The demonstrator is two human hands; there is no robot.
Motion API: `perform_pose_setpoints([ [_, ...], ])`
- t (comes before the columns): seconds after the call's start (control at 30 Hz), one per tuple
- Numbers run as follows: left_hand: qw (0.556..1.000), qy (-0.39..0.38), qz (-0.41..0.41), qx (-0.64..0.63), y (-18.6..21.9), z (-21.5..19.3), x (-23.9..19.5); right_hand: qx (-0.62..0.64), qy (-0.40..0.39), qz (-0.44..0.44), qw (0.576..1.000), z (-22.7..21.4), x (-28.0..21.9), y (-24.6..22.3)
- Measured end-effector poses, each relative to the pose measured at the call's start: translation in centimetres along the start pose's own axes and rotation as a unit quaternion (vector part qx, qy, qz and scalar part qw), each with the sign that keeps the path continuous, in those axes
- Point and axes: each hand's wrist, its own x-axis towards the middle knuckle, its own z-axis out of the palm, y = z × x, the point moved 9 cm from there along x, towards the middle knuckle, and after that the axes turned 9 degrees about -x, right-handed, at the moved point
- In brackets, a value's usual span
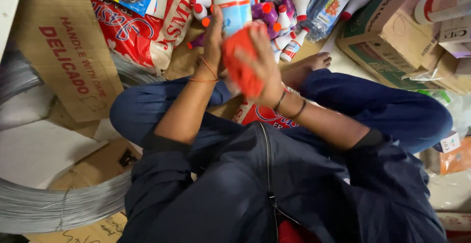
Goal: Cleaning and organizing various bottled products using a cloth in a storage area.
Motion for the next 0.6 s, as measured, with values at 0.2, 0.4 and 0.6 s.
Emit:
perform_pose_setpoints([
  [0.2,0.956,-0.13,0.111,0.237,-2.9,-1.8,1.3,-0.077,-0.032,0.009,0.996,0.8,0.7,2.3],
  [0.4,0.983,-0.142,0.007,0.118,-4.1,-0.1,-0.2,-0.055,0.064,0.102,0.991,-3.5,7.1,4.3],
  [0.6,0.767,-0.191,0.326,0.519,-3.7,-4.3,2.3,-0.077,0.021,0.05,0.995,0.4,0.6,-0.2],
])
